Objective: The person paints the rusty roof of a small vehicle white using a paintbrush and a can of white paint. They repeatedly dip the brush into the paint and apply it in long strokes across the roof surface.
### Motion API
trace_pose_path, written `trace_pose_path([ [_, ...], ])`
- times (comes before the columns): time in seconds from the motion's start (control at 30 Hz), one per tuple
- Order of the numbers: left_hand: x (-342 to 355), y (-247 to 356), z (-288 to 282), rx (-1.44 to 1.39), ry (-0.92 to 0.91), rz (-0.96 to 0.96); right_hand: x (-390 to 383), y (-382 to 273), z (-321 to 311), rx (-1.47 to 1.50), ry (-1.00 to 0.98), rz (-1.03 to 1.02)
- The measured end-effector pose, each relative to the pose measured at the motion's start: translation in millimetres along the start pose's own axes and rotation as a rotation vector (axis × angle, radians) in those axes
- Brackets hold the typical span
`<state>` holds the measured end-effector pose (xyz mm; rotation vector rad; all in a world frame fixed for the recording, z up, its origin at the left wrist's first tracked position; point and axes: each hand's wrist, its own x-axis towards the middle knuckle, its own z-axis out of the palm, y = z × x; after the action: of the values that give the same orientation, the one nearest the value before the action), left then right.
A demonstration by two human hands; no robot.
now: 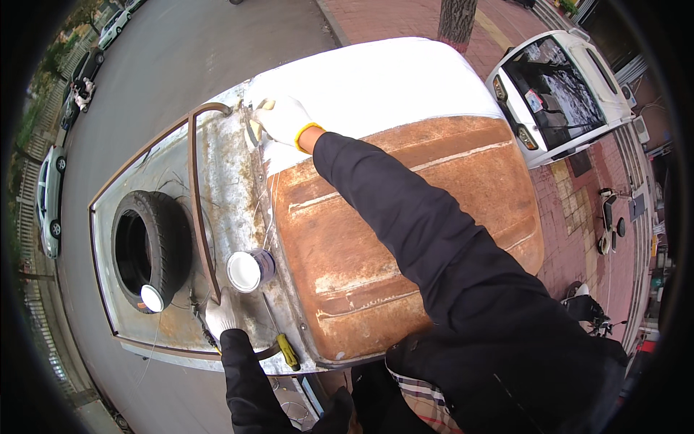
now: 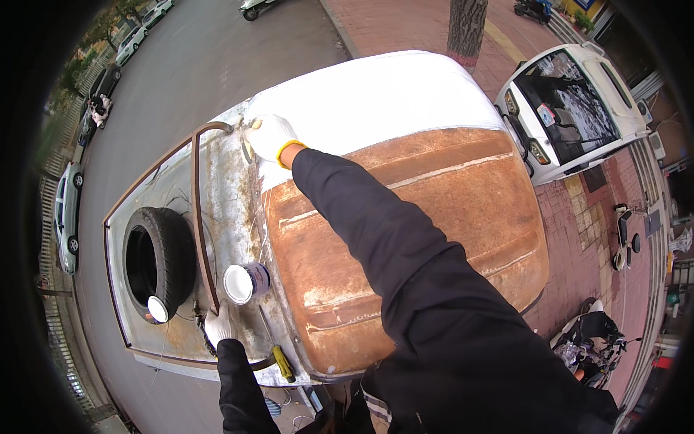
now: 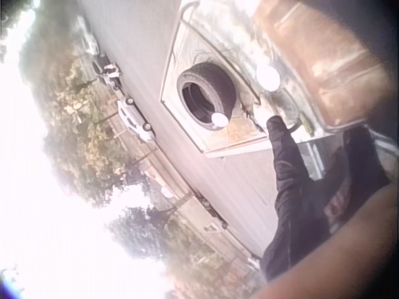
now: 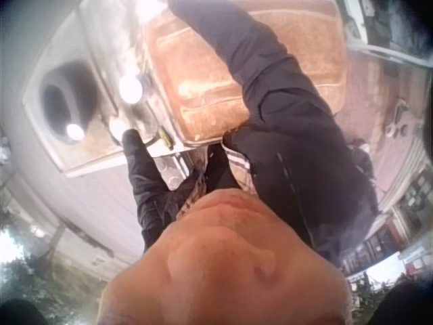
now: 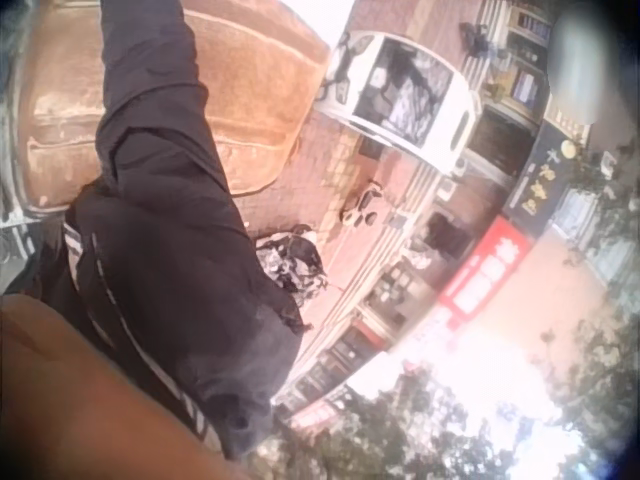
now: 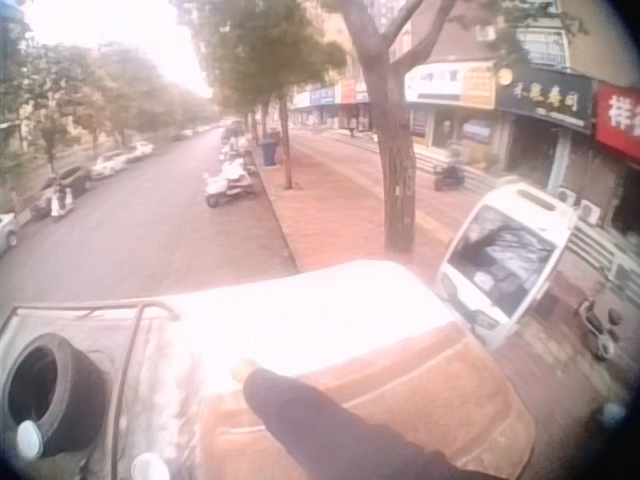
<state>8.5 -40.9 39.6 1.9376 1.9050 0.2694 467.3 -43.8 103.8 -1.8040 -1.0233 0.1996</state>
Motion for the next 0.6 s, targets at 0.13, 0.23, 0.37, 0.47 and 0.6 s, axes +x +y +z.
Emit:
trace_pose_path([
  [0.13,-1,-2,1,-0.026,-0.011,0.015,-3,57,-75,0.358,-0.108,0.441],
  [0.23,3,-7,4,0.001,-0.002,0.035,-12,101,-180,0.178,-0.044,0.418],
  [0.37,12,-22,11,0.035,0.019,0.05,-40,153,-318,0.123,0.11,0.437],
  [0.47,19,-35,16,0.048,0.027,0.05,-65,196,-404,0.228,0.258,0.466],
  [0.6,26,-42,19,0.004,0.024,0.048,-94,251,-500,0.132,0.452,0.572],
])
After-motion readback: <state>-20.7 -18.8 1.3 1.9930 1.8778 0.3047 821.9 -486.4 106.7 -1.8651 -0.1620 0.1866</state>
